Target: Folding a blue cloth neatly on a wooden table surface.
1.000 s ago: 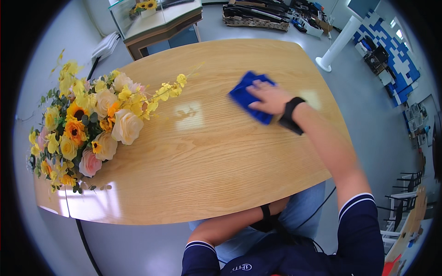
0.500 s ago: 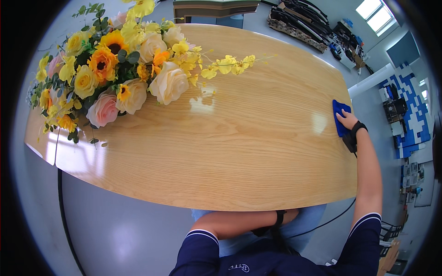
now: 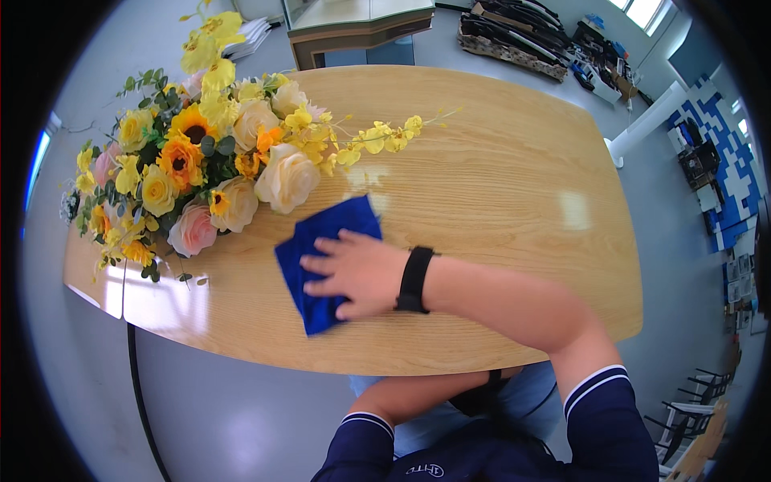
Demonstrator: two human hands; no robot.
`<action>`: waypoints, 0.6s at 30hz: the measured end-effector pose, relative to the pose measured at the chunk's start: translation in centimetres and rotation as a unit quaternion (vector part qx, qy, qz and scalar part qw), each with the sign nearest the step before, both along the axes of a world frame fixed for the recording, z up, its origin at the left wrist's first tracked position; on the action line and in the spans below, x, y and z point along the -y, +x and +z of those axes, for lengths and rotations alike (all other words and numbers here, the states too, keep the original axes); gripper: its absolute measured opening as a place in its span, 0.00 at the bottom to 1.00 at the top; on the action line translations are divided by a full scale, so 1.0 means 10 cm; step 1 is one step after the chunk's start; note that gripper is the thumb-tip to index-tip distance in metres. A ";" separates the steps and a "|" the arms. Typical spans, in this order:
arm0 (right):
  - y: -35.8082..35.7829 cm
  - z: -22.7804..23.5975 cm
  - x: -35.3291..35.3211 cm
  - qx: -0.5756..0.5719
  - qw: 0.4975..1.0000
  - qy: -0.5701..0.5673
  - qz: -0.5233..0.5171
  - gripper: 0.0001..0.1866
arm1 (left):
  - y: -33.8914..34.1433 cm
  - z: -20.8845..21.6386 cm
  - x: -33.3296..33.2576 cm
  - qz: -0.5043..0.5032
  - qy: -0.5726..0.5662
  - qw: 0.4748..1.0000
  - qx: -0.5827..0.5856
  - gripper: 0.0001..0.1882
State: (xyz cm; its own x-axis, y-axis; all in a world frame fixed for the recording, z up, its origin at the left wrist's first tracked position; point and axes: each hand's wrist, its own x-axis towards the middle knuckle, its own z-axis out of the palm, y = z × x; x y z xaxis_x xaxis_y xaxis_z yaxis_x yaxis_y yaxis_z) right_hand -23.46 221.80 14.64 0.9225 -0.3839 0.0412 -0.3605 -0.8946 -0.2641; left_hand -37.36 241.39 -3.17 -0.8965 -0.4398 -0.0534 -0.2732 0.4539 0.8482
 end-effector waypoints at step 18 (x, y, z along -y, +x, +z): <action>-3.30 0.08 0.49 -0.232 0.792 0.075 -0.559 0.39 | 0.19 -0.06 0.12 0.027 0.071 0.996 -0.042 0.18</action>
State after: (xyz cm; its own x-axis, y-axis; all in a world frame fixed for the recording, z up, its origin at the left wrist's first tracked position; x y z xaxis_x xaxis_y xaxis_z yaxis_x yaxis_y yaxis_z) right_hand -56.42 216.91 15.40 -0.0962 -0.9404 -0.3262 -0.9950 0.0820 0.0570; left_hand -35.49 240.14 -3.74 -0.8754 -0.4813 -0.0445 -0.2200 0.3147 0.9233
